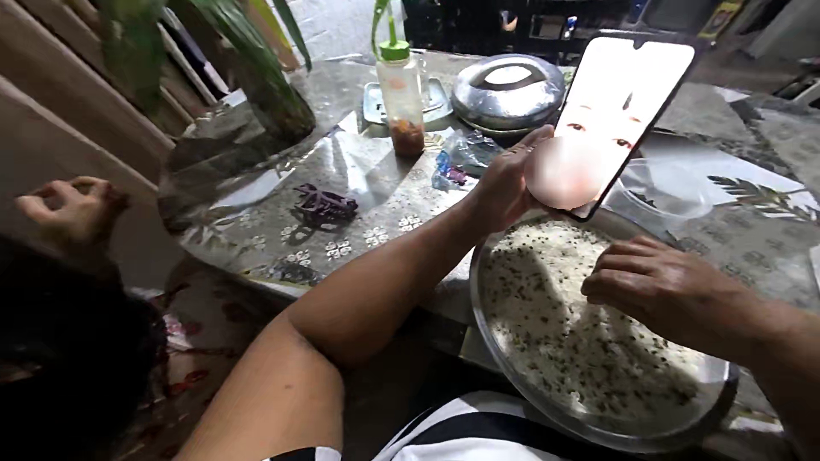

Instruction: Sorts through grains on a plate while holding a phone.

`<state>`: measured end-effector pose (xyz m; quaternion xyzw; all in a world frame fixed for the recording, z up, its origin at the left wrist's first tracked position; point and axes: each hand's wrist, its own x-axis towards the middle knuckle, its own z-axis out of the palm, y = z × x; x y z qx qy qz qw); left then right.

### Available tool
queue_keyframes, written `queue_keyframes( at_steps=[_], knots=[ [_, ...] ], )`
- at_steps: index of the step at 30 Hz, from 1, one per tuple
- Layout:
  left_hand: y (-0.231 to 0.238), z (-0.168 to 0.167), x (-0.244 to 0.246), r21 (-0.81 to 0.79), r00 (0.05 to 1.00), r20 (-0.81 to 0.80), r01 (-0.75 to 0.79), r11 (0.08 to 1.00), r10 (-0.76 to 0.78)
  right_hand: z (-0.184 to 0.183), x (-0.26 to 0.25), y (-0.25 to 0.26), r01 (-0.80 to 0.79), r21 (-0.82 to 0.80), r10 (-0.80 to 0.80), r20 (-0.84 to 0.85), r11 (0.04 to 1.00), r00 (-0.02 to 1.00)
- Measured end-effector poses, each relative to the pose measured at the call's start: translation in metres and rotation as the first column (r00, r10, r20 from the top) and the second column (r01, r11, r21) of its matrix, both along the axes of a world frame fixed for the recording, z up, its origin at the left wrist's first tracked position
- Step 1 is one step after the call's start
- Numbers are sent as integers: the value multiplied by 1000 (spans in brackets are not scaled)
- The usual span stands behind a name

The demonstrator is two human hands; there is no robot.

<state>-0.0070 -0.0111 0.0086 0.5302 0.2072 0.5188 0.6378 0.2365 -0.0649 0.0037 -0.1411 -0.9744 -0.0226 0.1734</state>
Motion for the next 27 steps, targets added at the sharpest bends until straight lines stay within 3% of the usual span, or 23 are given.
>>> queue_keyframes(
  at_steps=[27],
  knots=[
    [1,-6,3,-61,997,-22,-77,995,76,-2,-1,1,-28,-33,29,30,999,999]
  ],
)
